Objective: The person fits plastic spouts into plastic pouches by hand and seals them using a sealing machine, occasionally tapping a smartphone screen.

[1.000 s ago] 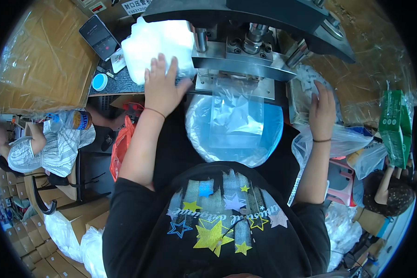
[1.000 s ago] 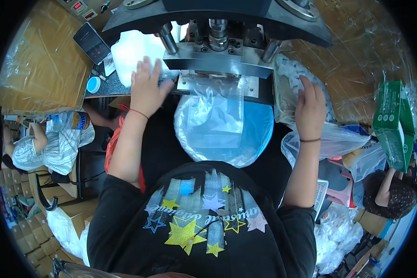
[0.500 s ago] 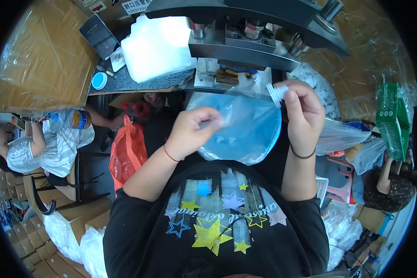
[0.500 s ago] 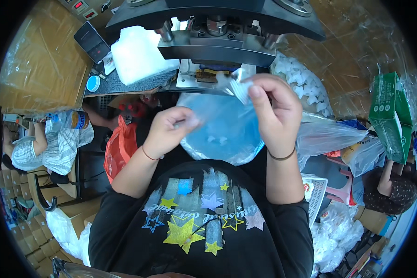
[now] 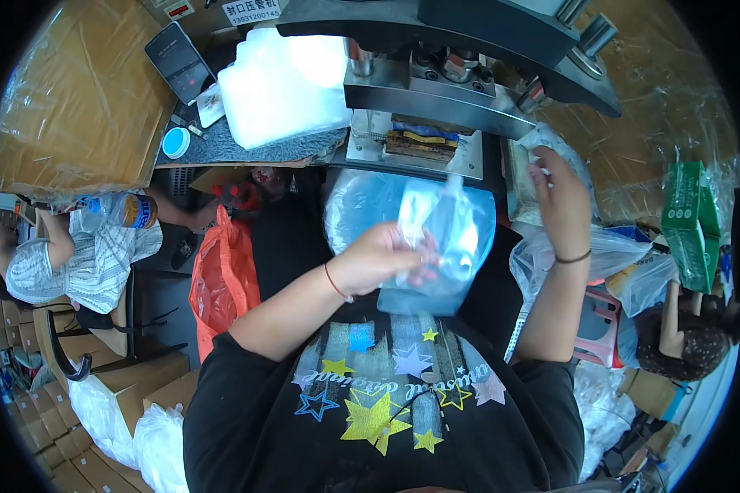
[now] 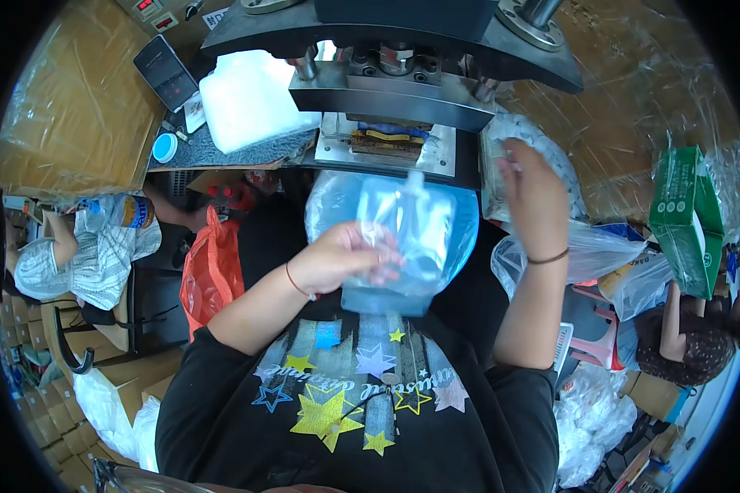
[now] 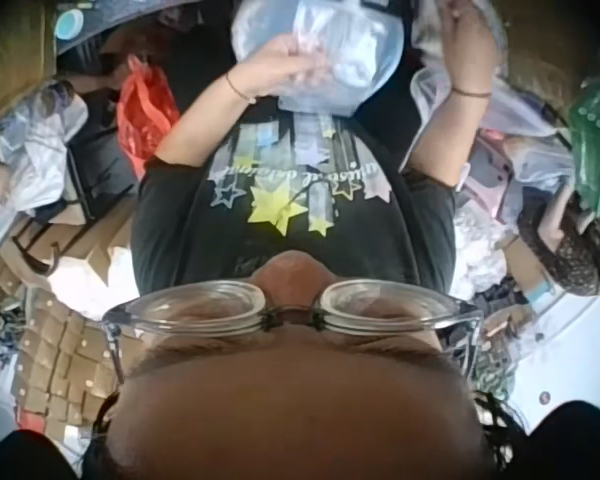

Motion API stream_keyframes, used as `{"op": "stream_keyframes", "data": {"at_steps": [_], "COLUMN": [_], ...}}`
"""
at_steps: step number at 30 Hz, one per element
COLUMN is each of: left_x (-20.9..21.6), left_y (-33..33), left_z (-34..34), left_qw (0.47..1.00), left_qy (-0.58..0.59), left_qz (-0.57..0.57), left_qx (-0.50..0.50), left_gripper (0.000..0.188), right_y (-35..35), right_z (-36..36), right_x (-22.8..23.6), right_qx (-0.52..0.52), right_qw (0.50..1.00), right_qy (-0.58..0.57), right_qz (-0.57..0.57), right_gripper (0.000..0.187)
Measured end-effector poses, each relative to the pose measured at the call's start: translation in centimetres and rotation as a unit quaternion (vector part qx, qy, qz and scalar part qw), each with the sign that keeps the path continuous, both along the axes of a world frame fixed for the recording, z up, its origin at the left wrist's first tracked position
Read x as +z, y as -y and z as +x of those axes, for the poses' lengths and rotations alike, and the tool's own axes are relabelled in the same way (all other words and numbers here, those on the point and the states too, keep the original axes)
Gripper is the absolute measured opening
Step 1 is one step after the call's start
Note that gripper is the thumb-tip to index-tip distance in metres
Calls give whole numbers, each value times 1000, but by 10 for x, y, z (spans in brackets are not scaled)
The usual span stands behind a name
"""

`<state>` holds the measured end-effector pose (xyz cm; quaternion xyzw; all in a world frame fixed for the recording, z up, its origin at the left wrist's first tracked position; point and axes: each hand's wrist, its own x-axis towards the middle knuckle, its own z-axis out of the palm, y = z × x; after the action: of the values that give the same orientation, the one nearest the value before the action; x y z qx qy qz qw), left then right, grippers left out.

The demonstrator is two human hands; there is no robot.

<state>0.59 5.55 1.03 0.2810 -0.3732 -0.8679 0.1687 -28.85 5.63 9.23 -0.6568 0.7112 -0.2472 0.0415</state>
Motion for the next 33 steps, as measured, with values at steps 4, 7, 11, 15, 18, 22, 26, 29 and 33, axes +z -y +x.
{"op": "stream_keyframes", "data": {"at_steps": [4,7,11,15,18,22,26,29,33], "left_x": [0,-8,-7,1,-7,-11,2,8,12], "left_y": [47,68,69,120,97,67,42,28,15], "left_z": [1,-1,6,72,86,103,80,60,32], "left_qw": [996,993,910,450,366,599,825,849,899], "left_qy": [-19,-34,122,389,517,414,209,228,173], "left_qz": [-28,-47,-272,-700,-763,-647,-446,-443,-388], "left_qx": [81,105,290,394,129,225,278,174,105], "left_gripper": [24,27,39,60,51,28,14,10,11], "right_y": [6,14,14,2,-9,-24,-26,-12,-7], "right_z": [-47,-52,-61,-56,-47,-13,40,70,86], "right_x": [-31,-48,-66,-61,-48,-28,-29,-23,-2], "right_qx": [-53,-31,-24,-6,-30,-14,147,272,164], "right_qw": [983,987,996,991,985,989,985,954,896], "right_qy": [-163,-117,-87,-82,-78,-49,4,97,405], "right_qz": [63,101,4,-104,-151,-136,-92,-80,-80], "right_gripper": [25,24,21,24,26,21,20,19,14]}}
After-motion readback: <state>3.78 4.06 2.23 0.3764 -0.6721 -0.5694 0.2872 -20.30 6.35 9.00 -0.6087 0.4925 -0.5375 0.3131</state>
